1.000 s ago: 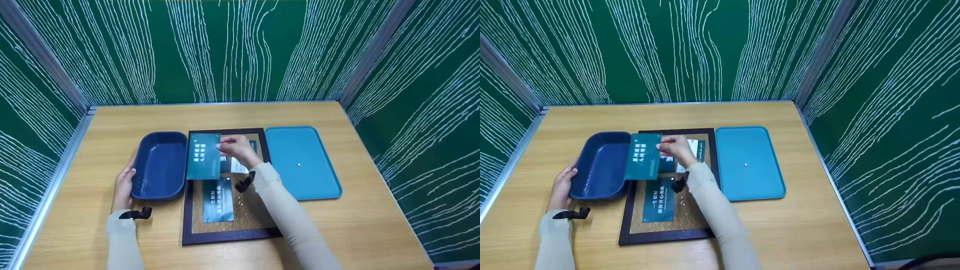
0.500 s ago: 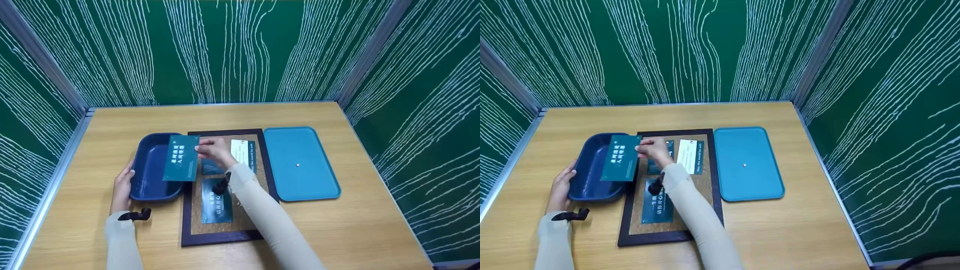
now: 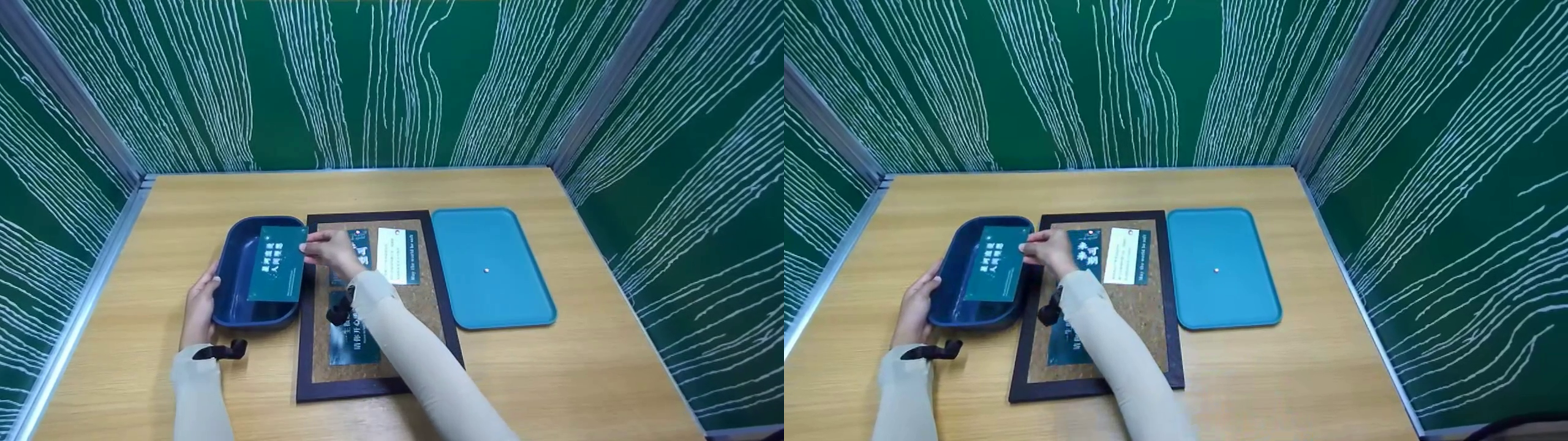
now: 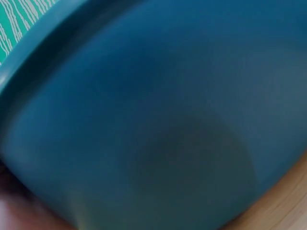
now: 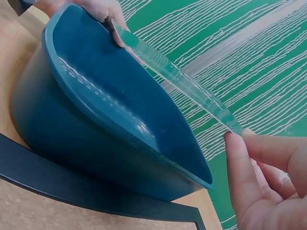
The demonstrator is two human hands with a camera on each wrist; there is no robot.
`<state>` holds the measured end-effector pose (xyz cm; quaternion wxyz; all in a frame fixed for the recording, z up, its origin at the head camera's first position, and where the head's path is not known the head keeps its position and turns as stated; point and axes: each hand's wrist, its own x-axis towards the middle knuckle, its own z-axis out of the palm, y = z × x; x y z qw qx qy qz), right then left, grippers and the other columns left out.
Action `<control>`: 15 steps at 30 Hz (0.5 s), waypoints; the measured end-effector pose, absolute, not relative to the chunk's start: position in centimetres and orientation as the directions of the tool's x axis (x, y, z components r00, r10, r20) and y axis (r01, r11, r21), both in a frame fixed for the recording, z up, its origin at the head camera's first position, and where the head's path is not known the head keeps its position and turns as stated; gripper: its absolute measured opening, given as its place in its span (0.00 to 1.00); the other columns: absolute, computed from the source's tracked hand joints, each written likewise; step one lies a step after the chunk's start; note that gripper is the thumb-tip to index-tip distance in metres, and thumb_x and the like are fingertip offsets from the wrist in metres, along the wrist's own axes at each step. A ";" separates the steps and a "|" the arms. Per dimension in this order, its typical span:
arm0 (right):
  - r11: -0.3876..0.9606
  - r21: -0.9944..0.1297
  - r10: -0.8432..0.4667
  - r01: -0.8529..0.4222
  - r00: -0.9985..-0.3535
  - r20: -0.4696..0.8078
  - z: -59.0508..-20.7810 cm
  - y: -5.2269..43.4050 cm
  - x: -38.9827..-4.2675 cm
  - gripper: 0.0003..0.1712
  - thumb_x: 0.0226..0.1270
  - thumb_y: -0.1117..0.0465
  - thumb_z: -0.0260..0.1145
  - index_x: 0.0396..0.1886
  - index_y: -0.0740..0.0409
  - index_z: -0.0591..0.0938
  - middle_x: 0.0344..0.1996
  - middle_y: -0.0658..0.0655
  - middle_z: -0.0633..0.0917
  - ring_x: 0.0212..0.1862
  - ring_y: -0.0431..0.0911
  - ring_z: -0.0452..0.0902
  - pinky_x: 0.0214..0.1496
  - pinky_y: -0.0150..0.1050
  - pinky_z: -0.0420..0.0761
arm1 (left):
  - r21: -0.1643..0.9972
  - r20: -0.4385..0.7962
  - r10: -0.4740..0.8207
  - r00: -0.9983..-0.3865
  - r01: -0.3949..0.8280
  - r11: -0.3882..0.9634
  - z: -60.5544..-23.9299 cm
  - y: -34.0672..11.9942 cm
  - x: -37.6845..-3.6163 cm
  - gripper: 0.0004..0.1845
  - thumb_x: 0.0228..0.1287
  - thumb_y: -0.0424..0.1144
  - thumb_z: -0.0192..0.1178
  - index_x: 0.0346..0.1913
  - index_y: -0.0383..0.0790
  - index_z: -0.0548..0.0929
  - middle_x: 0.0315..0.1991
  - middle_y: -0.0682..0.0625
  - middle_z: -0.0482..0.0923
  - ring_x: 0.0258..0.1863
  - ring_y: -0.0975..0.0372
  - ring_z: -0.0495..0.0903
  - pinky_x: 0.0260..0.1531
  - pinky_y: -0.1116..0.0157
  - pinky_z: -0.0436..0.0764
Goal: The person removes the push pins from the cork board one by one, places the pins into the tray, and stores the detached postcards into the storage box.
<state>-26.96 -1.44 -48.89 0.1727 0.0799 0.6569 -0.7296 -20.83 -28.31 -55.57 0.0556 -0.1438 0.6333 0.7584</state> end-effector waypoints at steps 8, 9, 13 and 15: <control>-0.074 -0.928 -0.140 0.365 -0.925 -0.353 -49.4 -2.2 -26.7 0.08 0.58 0.70 0.70 0.38 0.60 0.83 0.35 0.58 0.85 0.33 0.45 0.86 0.39 0.35 0.86 | 0.942 -0.302 -0.114 -0.947 -0.277 -0.191 -55.5 -28.4 -20.9 0.26 0.78 0.38 0.35 0.76 0.51 0.53 0.78 0.59 0.40 0.77 0.66 0.35 0.76 0.63 0.40; -0.075 -0.927 -0.136 0.367 -0.925 -0.356 -49.5 -2.3 -26.6 0.08 0.57 0.70 0.70 0.38 0.60 0.83 0.34 0.58 0.86 0.33 0.45 0.86 0.38 0.34 0.86 | 0.941 -0.302 -0.116 -0.946 -0.277 -0.194 -55.5 -28.4 -20.9 0.26 0.78 0.37 0.35 0.76 0.51 0.53 0.78 0.59 0.40 0.77 0.66 0.35 0.76 0.63 0.40; -0.066 -0.925 -0.115 0.374 -0.924 -0.365 -49.8 -2.8 -26.4 0.07 0.57 0.69 0.70 0.37 0.60 0.83 0.33 0.57 0.86 0.31 0.45 0.86 0.36 0.34 0.86 | 0.940 -0.294 -0.109 -0.950 -0.267 -0.213 -55.6 -28.3 -20.8 0.26 0.77 0.35 0.35 0.76 0.49 0.54 0.78 0.58 0.42 0.77 0.65 0.41 0.76 0.63 0.46; -0.066 -0.923 -0.110 0.378 -0.923 -0.370 -49.9 -3.1 -26.3 0.07 0.57 0.69 0.70 0.36 0.60 0.83 0.33 0.57 0.86 0.31 0.45 0.86 0.36 0.35 0.86 | 0.939 -0.291 -0.103 -0.951 -0.264 -0.219 -55.6 -28.3 -20.8 0.26 0.77 0.35 0.35 0.76 0.49 0.54 0.78 0.57 0.43 0.77 0.65 0.42 0.76 0.62 0.47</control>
